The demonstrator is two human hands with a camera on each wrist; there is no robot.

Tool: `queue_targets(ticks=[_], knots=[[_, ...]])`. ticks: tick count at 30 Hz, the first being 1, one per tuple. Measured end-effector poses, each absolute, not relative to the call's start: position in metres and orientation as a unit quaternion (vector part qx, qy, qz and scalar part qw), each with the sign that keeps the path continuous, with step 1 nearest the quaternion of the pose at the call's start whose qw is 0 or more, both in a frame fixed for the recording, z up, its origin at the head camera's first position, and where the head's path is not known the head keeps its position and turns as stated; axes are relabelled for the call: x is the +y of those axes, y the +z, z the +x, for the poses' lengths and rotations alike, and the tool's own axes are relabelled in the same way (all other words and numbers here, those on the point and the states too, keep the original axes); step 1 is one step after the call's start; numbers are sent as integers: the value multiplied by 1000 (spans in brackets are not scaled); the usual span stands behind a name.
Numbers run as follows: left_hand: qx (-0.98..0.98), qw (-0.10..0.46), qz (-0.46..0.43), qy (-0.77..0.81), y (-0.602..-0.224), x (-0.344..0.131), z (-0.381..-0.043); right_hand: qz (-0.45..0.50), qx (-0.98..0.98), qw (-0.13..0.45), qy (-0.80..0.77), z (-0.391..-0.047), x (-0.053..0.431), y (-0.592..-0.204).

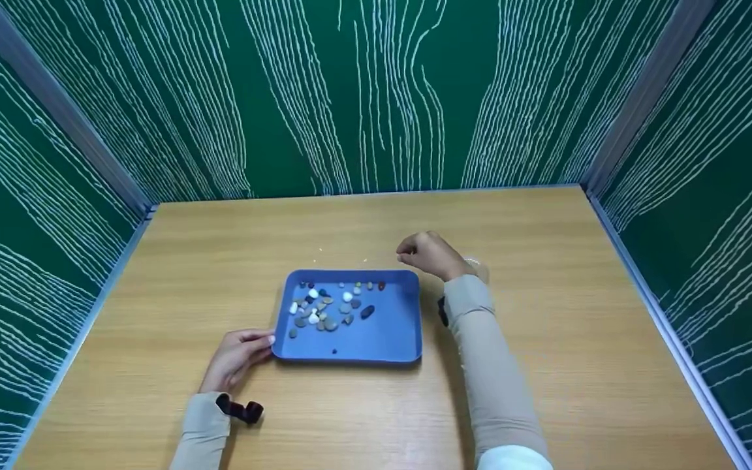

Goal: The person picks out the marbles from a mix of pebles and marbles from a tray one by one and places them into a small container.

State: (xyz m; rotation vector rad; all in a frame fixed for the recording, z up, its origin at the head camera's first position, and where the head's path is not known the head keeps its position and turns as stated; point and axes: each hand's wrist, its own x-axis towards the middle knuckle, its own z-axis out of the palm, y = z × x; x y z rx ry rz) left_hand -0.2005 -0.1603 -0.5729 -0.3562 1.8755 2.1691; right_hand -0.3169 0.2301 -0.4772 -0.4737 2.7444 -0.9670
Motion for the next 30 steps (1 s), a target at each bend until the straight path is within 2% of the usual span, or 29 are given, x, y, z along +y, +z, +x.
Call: queue_targets(ticks=[15,30], knots=[[652,134,-127,736,-571,-161,-201,-192,920,95,-330,-328,175,-477],[646,129,-120,742,-571,-161,-200,-213,914,117,-325,-329,126,-487]])
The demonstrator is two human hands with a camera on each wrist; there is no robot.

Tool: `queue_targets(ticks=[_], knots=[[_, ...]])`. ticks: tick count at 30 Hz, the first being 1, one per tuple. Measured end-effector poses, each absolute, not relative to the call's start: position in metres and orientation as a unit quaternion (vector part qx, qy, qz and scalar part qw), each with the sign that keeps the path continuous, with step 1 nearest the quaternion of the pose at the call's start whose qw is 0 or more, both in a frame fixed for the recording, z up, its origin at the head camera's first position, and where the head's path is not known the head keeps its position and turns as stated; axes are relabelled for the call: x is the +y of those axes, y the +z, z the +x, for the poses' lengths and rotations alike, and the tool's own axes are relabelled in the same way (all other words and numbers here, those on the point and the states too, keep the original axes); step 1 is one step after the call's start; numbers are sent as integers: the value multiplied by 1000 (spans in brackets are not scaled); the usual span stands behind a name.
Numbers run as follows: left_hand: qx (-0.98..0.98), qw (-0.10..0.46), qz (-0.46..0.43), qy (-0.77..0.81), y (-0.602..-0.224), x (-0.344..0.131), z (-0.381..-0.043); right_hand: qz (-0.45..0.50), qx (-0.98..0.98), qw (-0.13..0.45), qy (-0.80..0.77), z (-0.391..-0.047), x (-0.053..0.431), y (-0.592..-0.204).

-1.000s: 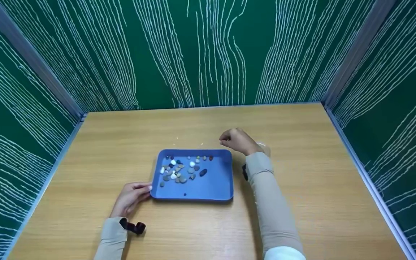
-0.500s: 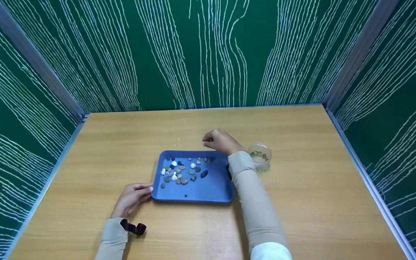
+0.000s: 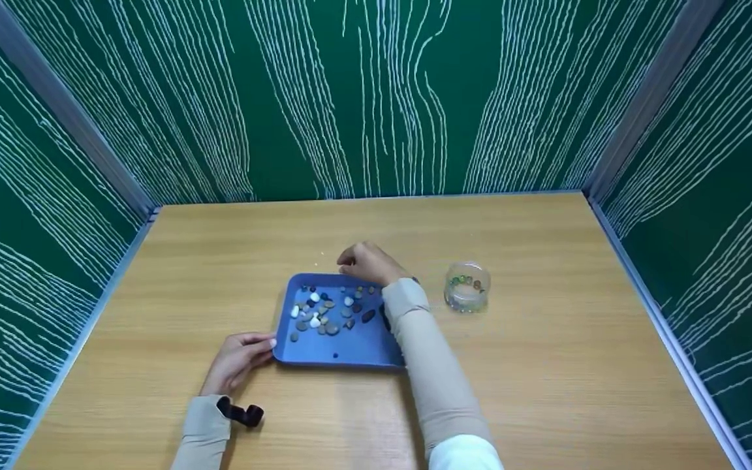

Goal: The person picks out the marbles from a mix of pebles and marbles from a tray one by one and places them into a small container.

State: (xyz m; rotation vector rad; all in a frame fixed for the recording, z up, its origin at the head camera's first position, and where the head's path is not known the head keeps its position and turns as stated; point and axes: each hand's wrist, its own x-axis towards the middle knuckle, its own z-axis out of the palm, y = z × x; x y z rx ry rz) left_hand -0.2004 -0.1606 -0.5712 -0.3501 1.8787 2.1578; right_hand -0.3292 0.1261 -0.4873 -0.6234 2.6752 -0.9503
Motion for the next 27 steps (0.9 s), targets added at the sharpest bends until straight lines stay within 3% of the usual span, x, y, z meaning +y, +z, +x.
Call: queue_targets(ticks=[27], knots=[[646,131,-111,744,-570,-162,-201,-231,903,155,-327,-331,68,-514]])
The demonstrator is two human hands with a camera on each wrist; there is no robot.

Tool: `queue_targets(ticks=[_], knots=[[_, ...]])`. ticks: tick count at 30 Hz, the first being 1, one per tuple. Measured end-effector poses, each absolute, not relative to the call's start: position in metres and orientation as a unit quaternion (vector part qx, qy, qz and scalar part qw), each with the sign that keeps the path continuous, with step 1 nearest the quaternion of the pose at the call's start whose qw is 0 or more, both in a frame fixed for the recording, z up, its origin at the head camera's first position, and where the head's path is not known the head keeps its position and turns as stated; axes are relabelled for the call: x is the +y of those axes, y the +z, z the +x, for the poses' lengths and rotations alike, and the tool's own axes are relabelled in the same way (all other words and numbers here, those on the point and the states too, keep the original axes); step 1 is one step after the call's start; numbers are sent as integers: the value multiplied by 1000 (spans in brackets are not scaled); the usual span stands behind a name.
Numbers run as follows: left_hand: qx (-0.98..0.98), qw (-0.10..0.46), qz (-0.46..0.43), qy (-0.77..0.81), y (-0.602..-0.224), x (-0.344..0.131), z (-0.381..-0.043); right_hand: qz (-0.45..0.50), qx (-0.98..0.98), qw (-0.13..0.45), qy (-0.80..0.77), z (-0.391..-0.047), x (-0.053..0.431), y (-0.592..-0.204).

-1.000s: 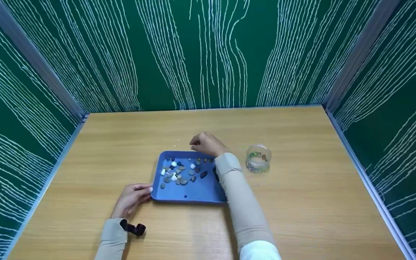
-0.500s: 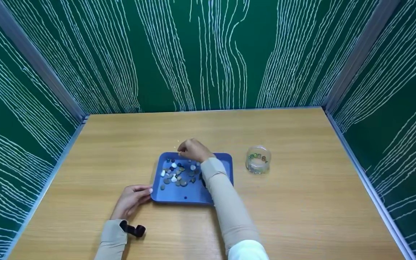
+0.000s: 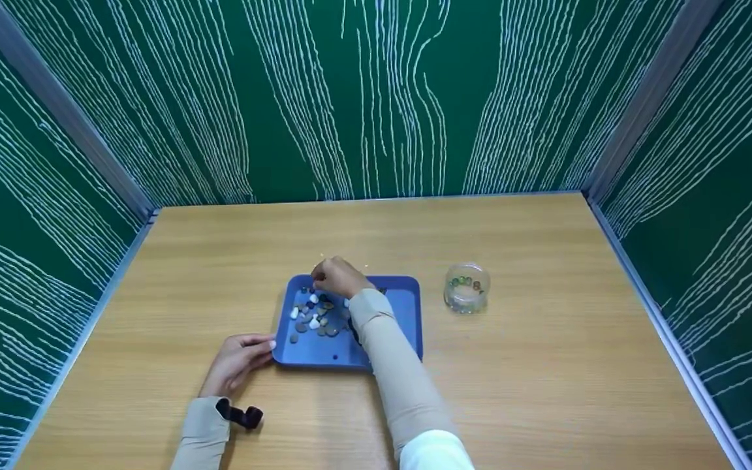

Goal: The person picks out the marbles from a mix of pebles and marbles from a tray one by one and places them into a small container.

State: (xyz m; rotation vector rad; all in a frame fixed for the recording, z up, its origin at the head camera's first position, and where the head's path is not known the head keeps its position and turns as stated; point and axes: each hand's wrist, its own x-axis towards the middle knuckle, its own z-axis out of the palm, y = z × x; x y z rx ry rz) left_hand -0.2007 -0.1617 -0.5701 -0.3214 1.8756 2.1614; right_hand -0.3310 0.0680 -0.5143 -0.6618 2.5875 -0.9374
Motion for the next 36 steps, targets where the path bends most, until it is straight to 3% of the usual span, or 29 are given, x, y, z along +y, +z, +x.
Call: queue_targets(ticks=[8,22,36], knots=[[650,128,-114,740,-568,-161,-200,-264,902,148,-308,-333,54,-524],[648,130,-115,742,-570,-161,-201,-351,897,69,-259,-330,39,-533],[653,126,-108,739,-570,-161,-200,-340,910,70,-228,-327,33,-543]])
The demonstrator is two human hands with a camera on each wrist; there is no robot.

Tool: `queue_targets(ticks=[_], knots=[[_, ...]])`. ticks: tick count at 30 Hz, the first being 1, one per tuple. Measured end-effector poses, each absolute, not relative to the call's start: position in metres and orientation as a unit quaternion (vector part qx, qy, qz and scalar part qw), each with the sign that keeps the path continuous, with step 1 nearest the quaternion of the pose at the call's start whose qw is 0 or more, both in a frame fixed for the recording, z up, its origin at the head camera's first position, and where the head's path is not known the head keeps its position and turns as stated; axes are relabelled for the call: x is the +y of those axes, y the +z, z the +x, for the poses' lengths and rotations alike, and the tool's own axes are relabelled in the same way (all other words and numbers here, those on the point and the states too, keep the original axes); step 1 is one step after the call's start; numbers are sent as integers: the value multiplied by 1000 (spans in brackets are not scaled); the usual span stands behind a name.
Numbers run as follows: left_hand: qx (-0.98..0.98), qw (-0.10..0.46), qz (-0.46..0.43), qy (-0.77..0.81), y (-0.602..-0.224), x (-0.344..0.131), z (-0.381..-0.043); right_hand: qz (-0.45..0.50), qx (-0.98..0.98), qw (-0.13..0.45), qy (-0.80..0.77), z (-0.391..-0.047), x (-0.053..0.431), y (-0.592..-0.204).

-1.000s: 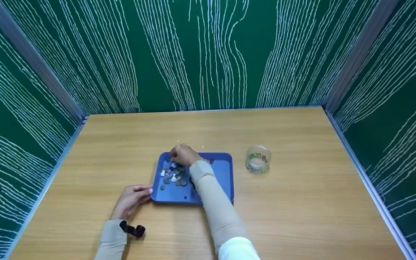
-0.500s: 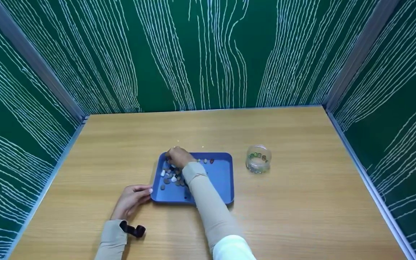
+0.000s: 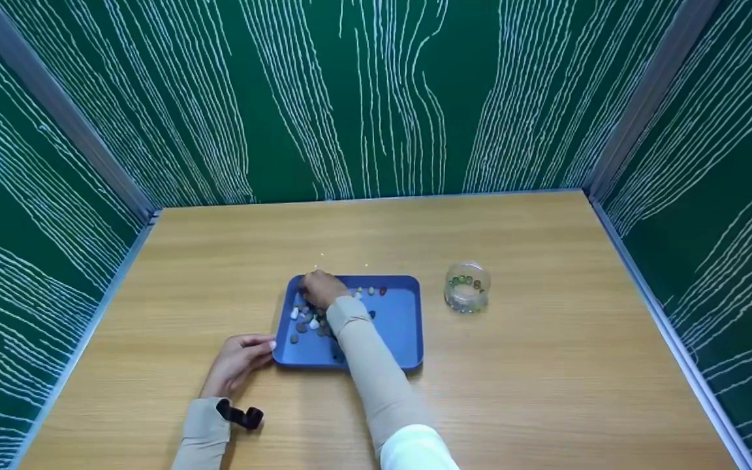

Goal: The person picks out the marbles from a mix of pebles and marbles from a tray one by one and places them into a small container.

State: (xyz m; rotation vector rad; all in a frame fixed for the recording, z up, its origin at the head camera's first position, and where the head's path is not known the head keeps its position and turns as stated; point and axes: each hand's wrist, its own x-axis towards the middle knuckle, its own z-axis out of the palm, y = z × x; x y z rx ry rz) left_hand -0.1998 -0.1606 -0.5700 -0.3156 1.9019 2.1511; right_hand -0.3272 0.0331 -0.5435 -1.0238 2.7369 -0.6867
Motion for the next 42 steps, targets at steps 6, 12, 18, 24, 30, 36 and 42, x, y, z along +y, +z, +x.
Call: queue_targets(ticks=[6,12,18,24,30,36,42], knots=[[656,128,-110,736,-570,-161,-201,-323,918,71,-220,-324,29,-543],[652,133,-113,738,-569,-162,-200,-316,922,70,-211,-322,24,-544],[651,135,-116,738,-566,-162,-199,-319,922,69,-208,-321,23,-546],[646,136,-116,742,-566,-162,-199,-338,917,59,-204,-320,20,-547],[658,127,-102,735,-568,-161,-200,-353,916,17,-191,-319,18,-551],[660,128,-108,733,-569,-161,-201,-338,917,30,-208,-318,20,-550],[658,129,-110,734,-570,-162,-201,-322,918,54,-226,-320,24,-544]])
